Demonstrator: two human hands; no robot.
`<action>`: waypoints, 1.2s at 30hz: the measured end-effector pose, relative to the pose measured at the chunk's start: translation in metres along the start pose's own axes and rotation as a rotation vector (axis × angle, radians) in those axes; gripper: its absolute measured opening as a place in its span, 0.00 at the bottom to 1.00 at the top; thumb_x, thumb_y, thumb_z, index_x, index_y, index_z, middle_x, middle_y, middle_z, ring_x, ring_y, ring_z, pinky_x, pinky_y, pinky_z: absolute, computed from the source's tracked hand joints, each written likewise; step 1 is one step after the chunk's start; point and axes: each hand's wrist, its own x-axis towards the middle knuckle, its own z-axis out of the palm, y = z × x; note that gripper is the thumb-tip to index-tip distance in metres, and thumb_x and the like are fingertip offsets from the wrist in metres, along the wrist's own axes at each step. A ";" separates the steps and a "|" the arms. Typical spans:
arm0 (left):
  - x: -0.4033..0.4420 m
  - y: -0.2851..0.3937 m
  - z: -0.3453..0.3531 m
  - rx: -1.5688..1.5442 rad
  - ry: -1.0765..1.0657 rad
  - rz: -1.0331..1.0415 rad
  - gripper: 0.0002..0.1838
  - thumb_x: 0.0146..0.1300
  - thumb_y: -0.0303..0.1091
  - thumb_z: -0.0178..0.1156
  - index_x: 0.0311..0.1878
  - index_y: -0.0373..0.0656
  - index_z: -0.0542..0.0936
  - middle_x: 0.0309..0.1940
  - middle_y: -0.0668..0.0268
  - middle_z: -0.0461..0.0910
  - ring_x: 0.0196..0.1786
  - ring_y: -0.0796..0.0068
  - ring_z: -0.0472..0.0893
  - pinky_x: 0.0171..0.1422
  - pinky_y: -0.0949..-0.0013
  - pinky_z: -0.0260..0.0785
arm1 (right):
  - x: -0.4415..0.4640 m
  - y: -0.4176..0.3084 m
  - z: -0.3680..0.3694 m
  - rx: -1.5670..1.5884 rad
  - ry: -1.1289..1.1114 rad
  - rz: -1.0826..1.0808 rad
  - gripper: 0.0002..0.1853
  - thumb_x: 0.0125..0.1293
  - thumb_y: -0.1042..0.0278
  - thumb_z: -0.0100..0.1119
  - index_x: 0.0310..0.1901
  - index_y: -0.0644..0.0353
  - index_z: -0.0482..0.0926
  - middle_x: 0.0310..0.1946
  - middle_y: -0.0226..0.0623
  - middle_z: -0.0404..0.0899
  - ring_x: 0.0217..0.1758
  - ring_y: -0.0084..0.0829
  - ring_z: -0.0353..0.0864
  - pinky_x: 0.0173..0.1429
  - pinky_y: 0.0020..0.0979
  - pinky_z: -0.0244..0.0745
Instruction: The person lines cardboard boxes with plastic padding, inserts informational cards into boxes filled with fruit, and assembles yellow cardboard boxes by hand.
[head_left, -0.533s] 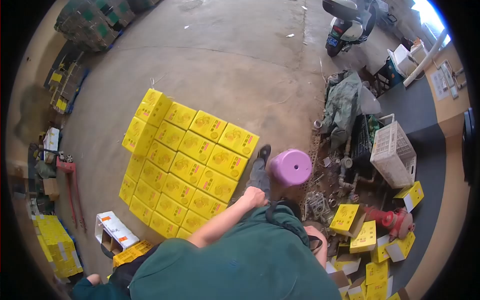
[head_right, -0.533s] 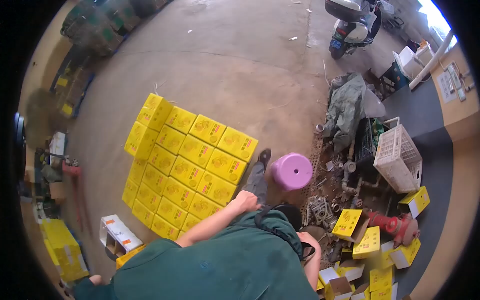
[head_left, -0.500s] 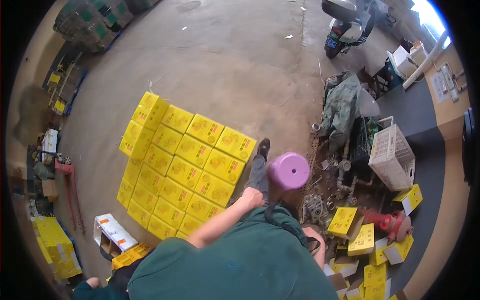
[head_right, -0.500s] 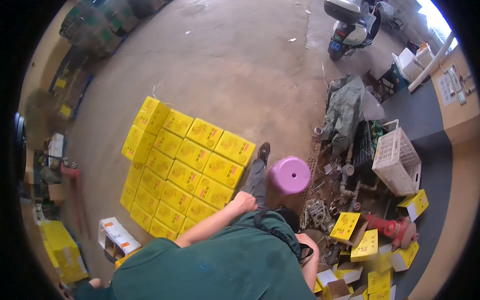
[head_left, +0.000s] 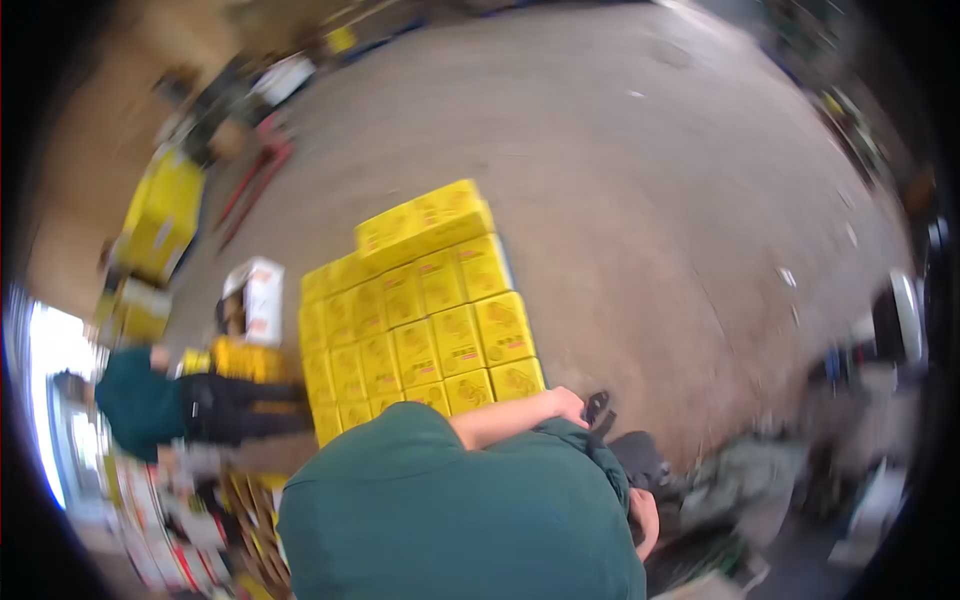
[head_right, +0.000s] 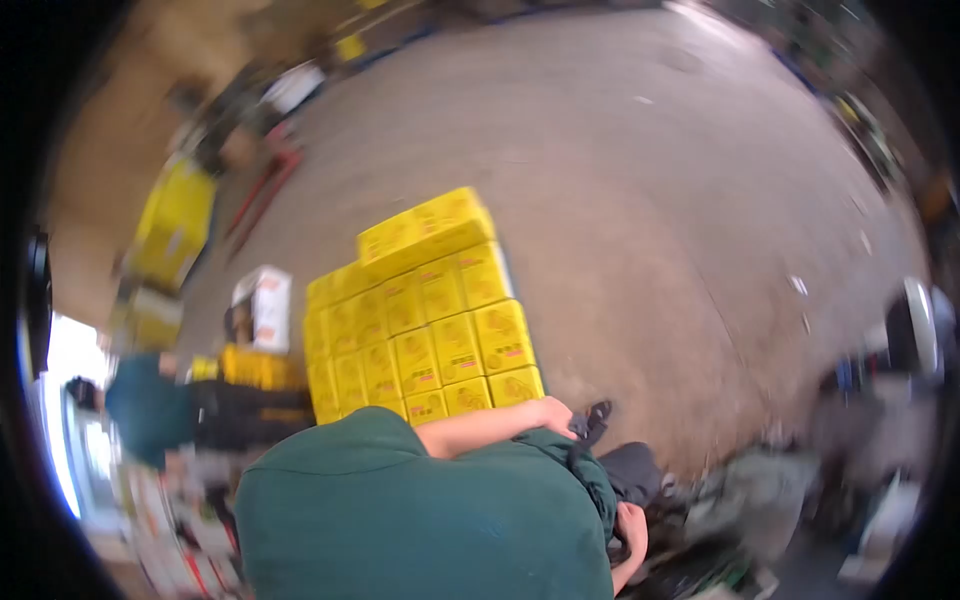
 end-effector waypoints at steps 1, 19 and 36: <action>0.006 -0.010 -0.010 -0.078 0.049 -0.093 0.37 0.56 0.68 0.51 0.47 0.42 0.84 0.45 0.52 0.83 0.51 0.53 0.82 0.55 0.54 0.74 | 0.012 -0.033 -0.026 0.026 -0.030 -0.012 0.16 0.63 0.63 0.48 0.21 0.64 0.73 0.15 0.24 0.66 0.18 0.19 0.62 0.23 0.29 0.57; 0.179 -0.082 -0.205 -1.112 0.746 -0.834 0.30 0.61 0.55 0.46 0.45 0.36 0.84 0.48 0.45 0.81 0.52 0.47 0.81 0.60 0.49 0.70 | 0.453 -0.540 -0.305 -0.801 0.077 -0.855 0.14 0.70 0.61 0.53 0.48 0.64 0.73 0.21 0.41 0.75 0.23 0.34 0.74 0.28 0.37 0.71; 0.139 -0.381 -0.427 -1.331 1.282 -1.120 0.27 0.59 0.54 0.51 0.32 0.35 0.84 0.34 0.45 0.83 0.38 0.44 0.82 0.46 0.47 0.73 | 0.599 -0.912 -0.001 -1.357 -0.616 -1.185 0.19 0.68 0.52 0.55 0.50 0.59 0.80 0.34 0.47 0.84 0.41 0.47 0.84 0.46 0.41 0.77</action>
